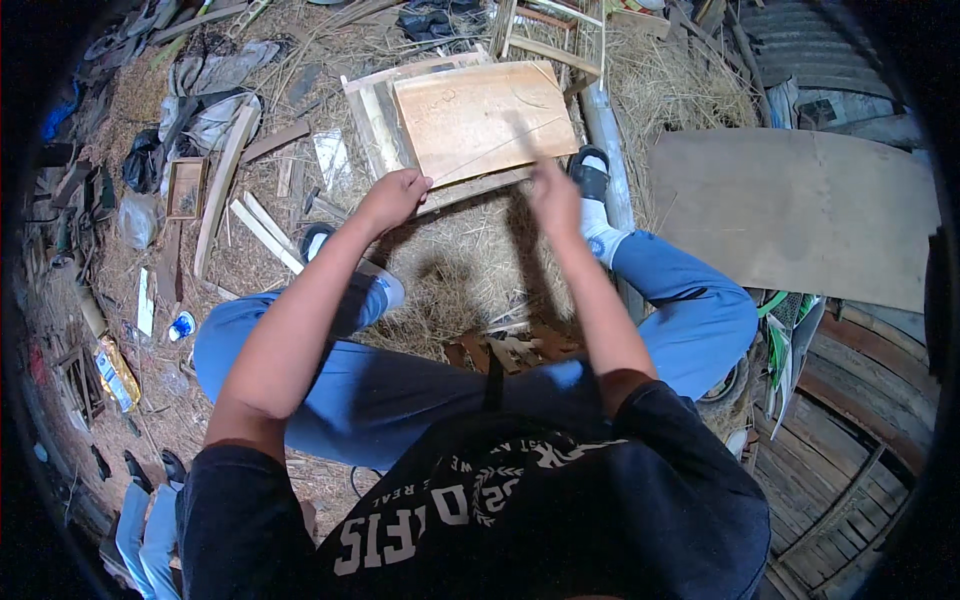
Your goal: The person whittles a thin strip of bamboo using a knife, scraping along its length to smooth it while holding it in their hands.
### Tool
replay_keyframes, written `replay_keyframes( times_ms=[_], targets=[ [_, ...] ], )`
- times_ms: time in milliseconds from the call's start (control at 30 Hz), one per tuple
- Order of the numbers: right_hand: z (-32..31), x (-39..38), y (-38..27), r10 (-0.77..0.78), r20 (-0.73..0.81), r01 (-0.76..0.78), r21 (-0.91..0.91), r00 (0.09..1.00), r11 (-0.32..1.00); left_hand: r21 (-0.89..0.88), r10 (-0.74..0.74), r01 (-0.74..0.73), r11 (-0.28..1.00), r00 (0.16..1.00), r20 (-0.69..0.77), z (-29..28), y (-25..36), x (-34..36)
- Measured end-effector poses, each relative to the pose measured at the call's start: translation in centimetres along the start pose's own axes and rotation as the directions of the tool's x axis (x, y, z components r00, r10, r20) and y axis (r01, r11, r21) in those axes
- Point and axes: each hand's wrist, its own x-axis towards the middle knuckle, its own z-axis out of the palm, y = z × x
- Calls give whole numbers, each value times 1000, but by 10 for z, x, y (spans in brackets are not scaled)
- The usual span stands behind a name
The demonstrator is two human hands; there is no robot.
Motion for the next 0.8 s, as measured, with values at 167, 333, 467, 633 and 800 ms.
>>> replay_keyframes(
  times_ms=[167,333,467,633,800],
  targets=[
    [-47,25,31,175,-135,-181,-37,975,983,19,26,-26,999,1000,10,-6,3,-5],
    [-20,-11,-45,-12,-29,15,106,1000,994,-39,5,-4,999,1000,18,-7,4,-6],
    [9,-37,-91,-111,190,96,90,976,991,51,24,-25,998,999,24,-9,10,-6],
    [10,-38,-106,-97,328,105,-7,940,994,6,23,-22,1000,999,-44,-5,5,-8],
    [3,-28,-94,-76,282,83,-11,956,997,10,23,-22,1000,996,-85,-2,6,-11]
  ],
)
